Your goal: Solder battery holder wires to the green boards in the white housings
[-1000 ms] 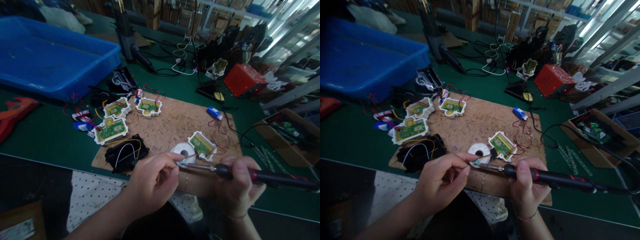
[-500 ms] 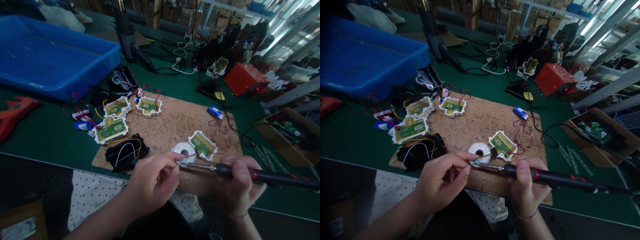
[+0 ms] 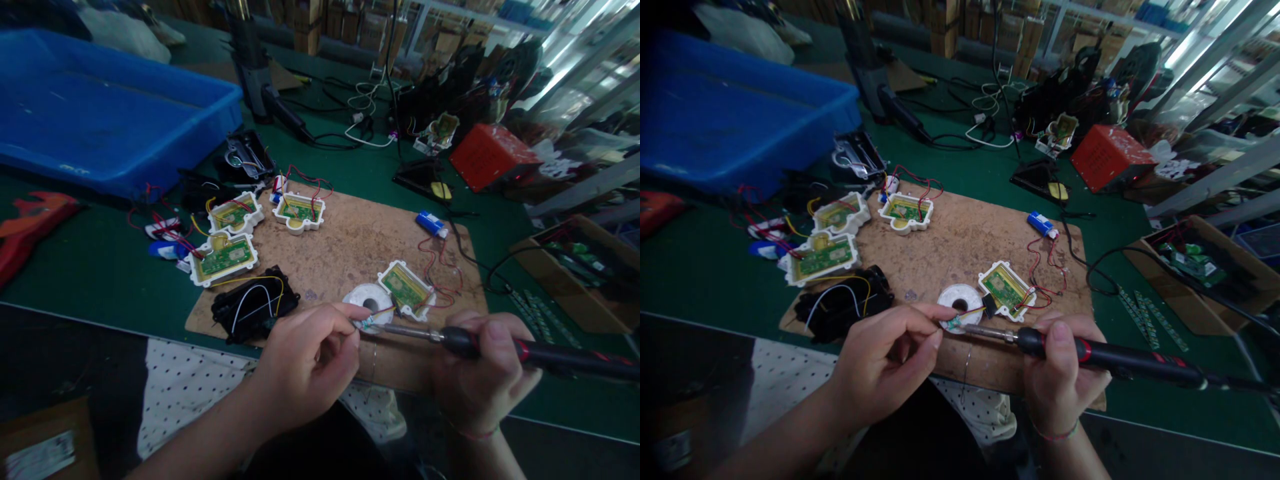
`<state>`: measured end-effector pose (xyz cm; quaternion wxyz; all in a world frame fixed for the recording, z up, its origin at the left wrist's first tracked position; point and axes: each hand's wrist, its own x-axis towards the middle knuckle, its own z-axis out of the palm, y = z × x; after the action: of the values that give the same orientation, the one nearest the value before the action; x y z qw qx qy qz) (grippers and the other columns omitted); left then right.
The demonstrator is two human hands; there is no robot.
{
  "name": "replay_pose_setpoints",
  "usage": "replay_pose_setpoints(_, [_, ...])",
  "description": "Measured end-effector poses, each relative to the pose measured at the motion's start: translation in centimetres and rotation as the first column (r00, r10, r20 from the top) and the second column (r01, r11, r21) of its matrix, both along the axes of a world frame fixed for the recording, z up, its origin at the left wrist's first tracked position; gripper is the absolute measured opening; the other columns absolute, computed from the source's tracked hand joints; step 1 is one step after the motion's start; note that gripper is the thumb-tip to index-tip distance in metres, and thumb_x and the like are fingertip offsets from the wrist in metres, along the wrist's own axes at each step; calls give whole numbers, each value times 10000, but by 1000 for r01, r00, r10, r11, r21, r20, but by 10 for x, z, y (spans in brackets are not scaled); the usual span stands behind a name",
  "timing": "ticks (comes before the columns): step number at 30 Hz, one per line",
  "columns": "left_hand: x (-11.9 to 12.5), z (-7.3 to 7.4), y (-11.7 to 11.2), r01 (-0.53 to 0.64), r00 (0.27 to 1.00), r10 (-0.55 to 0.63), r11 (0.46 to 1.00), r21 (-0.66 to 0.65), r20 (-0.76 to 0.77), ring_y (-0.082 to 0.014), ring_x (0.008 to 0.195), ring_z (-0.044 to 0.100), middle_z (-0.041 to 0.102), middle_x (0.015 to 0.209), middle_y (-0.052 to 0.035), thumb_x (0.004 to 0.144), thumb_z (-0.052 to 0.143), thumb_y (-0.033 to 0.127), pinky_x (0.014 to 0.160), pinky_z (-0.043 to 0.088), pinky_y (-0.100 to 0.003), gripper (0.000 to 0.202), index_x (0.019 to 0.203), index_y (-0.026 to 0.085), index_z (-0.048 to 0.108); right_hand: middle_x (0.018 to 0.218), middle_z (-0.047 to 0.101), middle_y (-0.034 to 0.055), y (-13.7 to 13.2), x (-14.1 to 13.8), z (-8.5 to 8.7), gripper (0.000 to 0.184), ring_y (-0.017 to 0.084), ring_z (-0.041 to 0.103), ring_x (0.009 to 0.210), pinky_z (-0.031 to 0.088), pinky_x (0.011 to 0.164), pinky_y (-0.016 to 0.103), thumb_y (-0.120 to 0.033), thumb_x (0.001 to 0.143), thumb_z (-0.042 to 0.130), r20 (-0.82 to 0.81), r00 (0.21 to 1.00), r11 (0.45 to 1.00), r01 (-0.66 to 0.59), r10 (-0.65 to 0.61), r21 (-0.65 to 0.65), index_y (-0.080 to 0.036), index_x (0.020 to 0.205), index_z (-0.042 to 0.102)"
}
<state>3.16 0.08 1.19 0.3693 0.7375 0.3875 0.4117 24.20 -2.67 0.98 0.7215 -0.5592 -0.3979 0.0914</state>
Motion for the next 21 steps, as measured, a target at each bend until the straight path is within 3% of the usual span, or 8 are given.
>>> replay_pose_setpoints(8, [0, 0, 0, 12, 1000, -12, 1000, -1, -4, -13, 449, 467, 813, 1108, -8, 894, 639, 106, 452, 443, -172, 108, 830, 191, 618, 536, 489, -49, 1, -2, 1, 310, 111, 497, 447, 385, 468, 272, -388, 946, 599, 65, 996, 998, 57, -58, 12, -205, 695, 599])
replay_pose_setpoints(13, [-1, 0, -1, 9, 1000, -9, 1000, 16, -11, -35, 472, 519, 817, 1110, -27, 897, 643, 112, 552, 542, -200, 109, 836, 196, 610, 744, 714, -4, -2, 1, -7, 340, 112, 623, 480, 484, 542, 293, -503, 1003, 586, 238, 971, 1000, 4, -7, 15, -190, 993, 717])
replay_pose_setpoints(16, [-1, -1, -1, 9, 1000, -9, 1000, 14, -13, -36, 477, 535, 819, 1098, -14, 899, 644, 111, 595, 567, -213, 117, 832, 198, 605, 794, 769, -6, -3, 1, -7, 235, 174, 745, 655, 573, 717, 353, -354, 951, 701, 345, 931, 993, -115, 118, -29, -206, 1132, 726])
replay_pose_setpoints(19, [1, 0, -2, -5, 1000, 5, 1000, 14, -21, -55, 558, 620, 815, 1108, -3, 892, 654, 113, 644, 587, -222, 115, 838, 202, 607, 959, 815, -1, -3, -2, 2, 447, 203, 784, 923, 561, 953, 397, -177, 841, 796, 426, 874, 971, -184, 233, -153, -243, 1270, 687])
replay_pose_setpoints(21, [2, 1, -3, -22, 999, 22, 999, 25, -27, -77, 635, 677, 813, 1125, -11, 898, 657, 121, 660, 592, -228, 113, 840, 203, 606, 1026, 815, -2, -2, -5, 7, 571, 206, 767, 1029, 537, 1029, 410, -138, 807, 809, 449, 849, 958, -212, 278, -192, -266, 1340, 647])
